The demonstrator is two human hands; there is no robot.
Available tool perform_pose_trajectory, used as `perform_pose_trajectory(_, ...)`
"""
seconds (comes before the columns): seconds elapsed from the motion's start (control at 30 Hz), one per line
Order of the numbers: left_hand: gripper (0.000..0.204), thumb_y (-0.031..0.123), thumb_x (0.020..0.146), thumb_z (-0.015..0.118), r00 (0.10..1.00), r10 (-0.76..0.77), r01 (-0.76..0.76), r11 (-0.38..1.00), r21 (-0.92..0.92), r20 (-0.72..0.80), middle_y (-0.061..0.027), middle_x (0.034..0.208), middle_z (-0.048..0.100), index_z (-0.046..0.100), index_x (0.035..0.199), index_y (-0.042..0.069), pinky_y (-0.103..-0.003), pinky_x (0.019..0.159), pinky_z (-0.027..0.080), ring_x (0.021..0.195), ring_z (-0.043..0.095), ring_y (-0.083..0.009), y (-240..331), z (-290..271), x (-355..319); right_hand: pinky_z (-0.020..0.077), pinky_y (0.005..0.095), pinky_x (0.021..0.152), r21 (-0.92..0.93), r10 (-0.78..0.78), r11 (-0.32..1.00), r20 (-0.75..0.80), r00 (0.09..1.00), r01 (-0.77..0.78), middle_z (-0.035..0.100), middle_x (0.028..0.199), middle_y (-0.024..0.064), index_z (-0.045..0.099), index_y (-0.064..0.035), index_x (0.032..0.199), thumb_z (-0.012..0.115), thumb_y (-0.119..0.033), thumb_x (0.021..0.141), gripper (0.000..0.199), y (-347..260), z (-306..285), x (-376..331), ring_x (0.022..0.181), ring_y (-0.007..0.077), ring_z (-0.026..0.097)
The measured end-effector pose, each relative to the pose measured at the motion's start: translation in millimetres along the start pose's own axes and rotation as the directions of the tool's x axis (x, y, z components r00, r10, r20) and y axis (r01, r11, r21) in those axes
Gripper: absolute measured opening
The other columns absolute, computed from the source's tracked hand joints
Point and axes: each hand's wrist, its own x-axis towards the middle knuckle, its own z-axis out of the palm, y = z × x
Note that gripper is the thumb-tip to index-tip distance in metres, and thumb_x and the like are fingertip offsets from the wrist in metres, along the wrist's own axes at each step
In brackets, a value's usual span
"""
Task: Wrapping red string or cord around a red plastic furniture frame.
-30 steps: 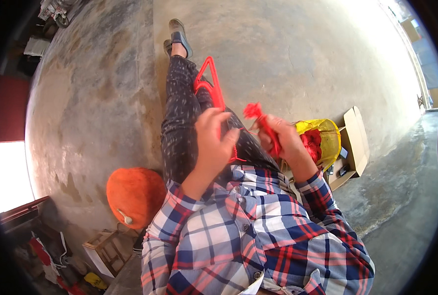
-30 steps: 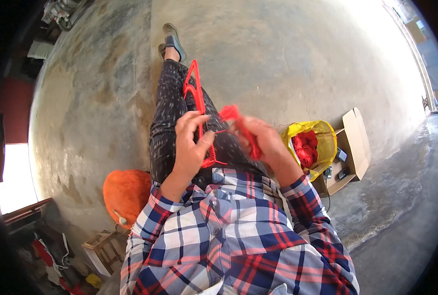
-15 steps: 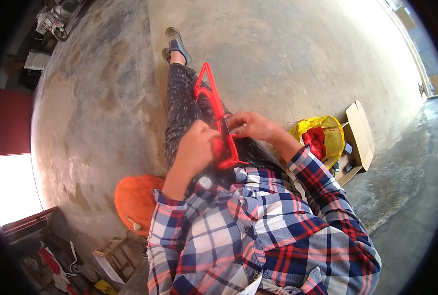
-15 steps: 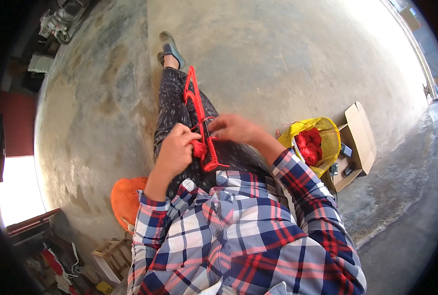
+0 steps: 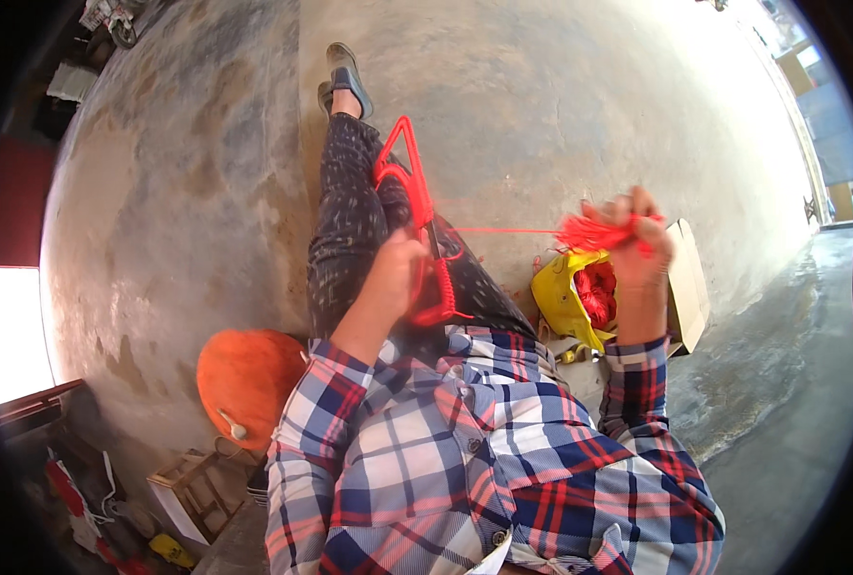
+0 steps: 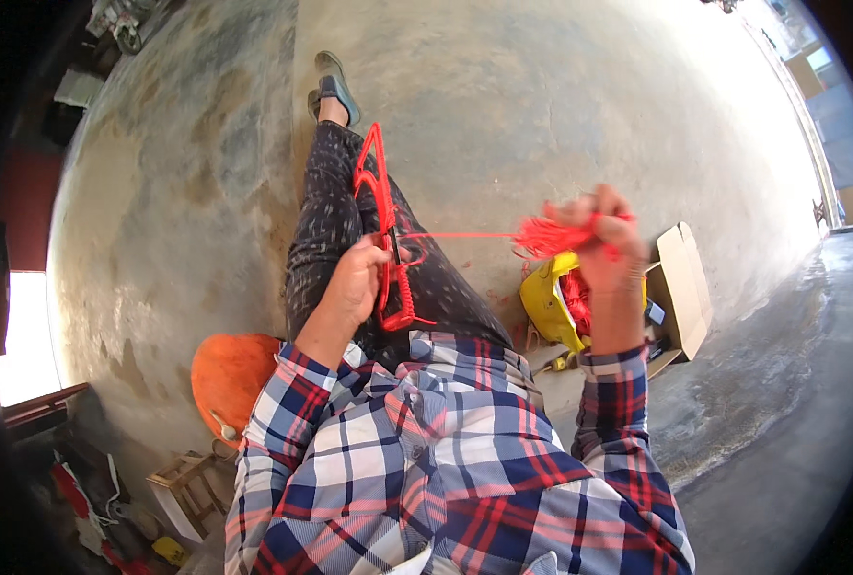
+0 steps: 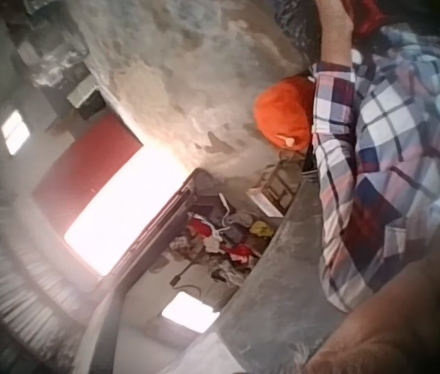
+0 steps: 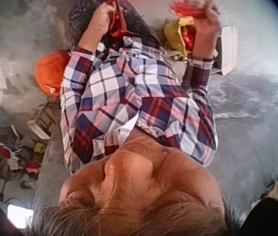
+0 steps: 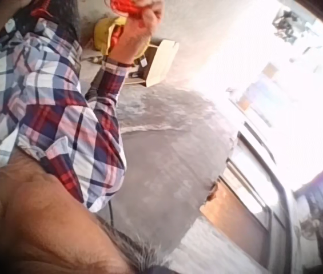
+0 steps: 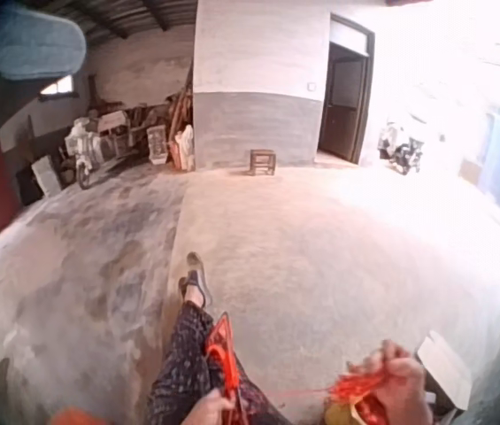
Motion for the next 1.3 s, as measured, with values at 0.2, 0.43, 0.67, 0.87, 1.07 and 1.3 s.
perform_pose_trajectory(0.2, 0.043, 0.003, 0.076, 0.043, 0.995, 0.1, -0.094, 0.982, 0.165, -0.029, 0.003, 0.093, 0.049, 0.049, 0.119, 0.004, -0.021, 0.076, 0.037, 0.079, 0.044, -0.0071, -23.3, 19.8, -7.6, 0.0326, 0.0229, 0.054, -0.007, -0.058, 0.998, -0.274, 0.96, 0.058, 0.039, 0.067, -0.0041, 0.054, -0.0143, 0.091, 0.061, -0.016, 0.087, 0.009, -25.4, -29.5, -9.4, 0.058, 0.0068, 0.037)
perform_pose_trajectory(0.43, 0.051, 0.003, 0.074, 0.044, 0.985, 0.174, -0.17, 0.966, 0.194, -0.005, 0.0, 0.103, 0.046, 0.043, 0.125, 0.003, -0.021, 0.086, 0.035, 0.088, 0.043, -0.0084, -28.0, 30.9, -19.2, 0.0357, 0.023, 0.051, -0.663, 0.364, 0.666, -0.11, 0.925, -0.341, 0.046, 0.071, -0.0037, 0.051, -0.0053, 0.097, 0.055, -0.002, 0.086, 0.012, 103.9, 51.7, -20.7, 0.058, 0.005, 0.042)
perform_pose_trajectory(0.67, 0.05, 0.001, 0.074, 0.04, 0.993, 0.111, -0.114, 0.985, 0.127, 0.029, -0.0016, 0.101, 0.046, 0.043, 0.125, 0.001, -0.022, 0.084, 0.036, 0.088, 0.045, -0.0113, -22.8, 18.2, -15.5, 0.0361, 0.0198, 0.055, -0.261, 0.518, 0.826, -0.001, 0.855, -0.5, 0.051, 0.079, -0.004, 0.05, -0.0056, 0.097, 0.058, 0.0, 0.088, 0.014, 46.8, 103.4, -26.2, 0.062, 0.0042, 0.045)
perform_pose_trajectory(0.87, 0.057, 0.005, 0.074, 0.042, 0.991, 0.128, -0.13, 0.991, 0.042, 0.049, -0.0039, 0.106, 0.047, 0.042, 0.13, 0.001, -0.026, 0.088, 0.037, 0.091, 0.046, -0.0145, -21.0, 19.1, -13.8, 0.0349, 0.0192, 0.06, -0.246, 0.538, 0.831, 0.123, 0.834, -0.5, 0.048, 0.08, -0.0056, 0.052, -0.0069, 0.095, 0.059, 0.0, 0.085, 0.013, 42.1, 123.6, -40.4, 0.069, 0.0028, 0.043)
perform_pose_trajectory(1.07, 0.062, -0.001, 0.072, 0.046, 0.624, 0.741, -0.449, 0.077, 0.89, 0.25, -0.0106, 0.128, 0.044, 0.039, 0.134, -0.001, -0.03, 0.102, 0.032, 0.117, 0.041, -0.0167, -1.8, 43.6, -36.8, 0.0293, 0.0223, 0.052, -0.156, 0.462, 0.881, 0.083, 0.883, -0.447, 0.043, 0.073, -0.0046, 0.046, -0.0056, 0.088, 0.056, 0.003, 0.08, 0.016, 21.2, 134.8, -23.2, 0.059, 0.0044, 0.039)
perform_pose_trajectory(1.3, 0.009, 0.012, 0.093, 0.059, 0.852, 0.505, -0.359, 0.756, 0.547, -0.139, 0.0036, 0.074, 0.058, 0.058, 0.09, 0.004, -0.019, 0.058, 0.038, 0.065, 0.048, -0.0016, 17.7, 17.0, -28.1, 0.0422, 0.0332, 0.061, -0.842, 0.422, 0.538, 0.313, 0.85, 0.043, 0.056, 0.078, 0.0057, 0.061, -0.002, 0.09, 0.061, -0.006, 0.074, 0.016, 29.9, 100.9, 13.1, 0.071, 0.0197, 0.054)
